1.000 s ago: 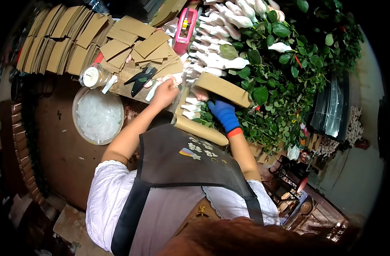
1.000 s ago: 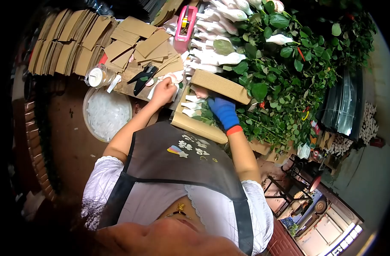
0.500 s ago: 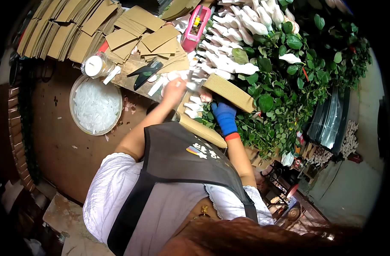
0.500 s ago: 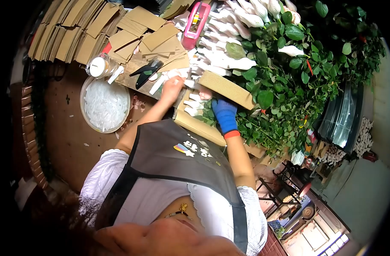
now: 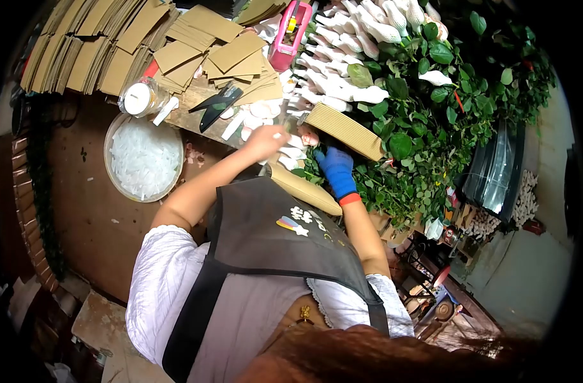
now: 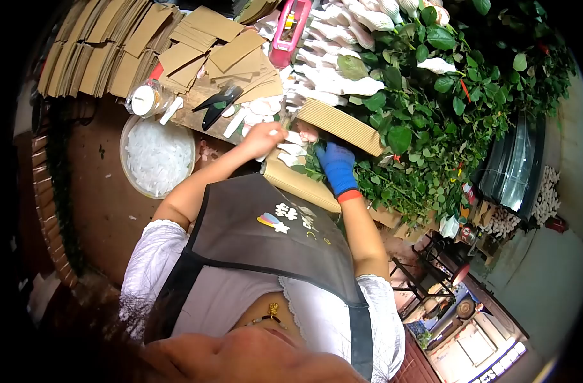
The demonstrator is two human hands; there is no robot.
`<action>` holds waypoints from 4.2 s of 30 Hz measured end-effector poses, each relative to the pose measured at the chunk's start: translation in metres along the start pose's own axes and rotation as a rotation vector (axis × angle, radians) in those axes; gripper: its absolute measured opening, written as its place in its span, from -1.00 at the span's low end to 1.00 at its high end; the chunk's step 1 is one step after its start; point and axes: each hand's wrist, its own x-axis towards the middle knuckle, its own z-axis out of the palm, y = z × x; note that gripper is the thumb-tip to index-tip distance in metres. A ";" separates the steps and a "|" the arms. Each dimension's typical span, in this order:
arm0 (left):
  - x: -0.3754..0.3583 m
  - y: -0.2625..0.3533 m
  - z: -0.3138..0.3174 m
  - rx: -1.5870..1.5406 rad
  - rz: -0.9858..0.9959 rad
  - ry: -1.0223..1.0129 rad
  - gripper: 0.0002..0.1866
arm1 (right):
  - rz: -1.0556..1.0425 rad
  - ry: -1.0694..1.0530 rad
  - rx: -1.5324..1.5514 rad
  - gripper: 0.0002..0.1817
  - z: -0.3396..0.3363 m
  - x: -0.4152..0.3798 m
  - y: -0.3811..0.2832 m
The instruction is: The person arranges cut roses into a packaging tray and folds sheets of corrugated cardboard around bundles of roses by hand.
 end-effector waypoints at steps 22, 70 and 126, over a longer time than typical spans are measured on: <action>-0.032 0.001 -0.064 0.129 -0.159 -0.128 -0.78 | -0.065 -0.134 0.108 -0.31 -0.061 -0.039 -0.005; -0.013 0.000 -0.003 0.215 0.273 -0.162 -0.15 | -0.520 -0.437 -0.575 -0.68 -0.015 -0.023 -0.071; 0.019 -0.029 0.035 0.245 0.300 0.071 -0.29 | -0.290 0.025 0.103 -0.61 -0.012 -0.001 -0.022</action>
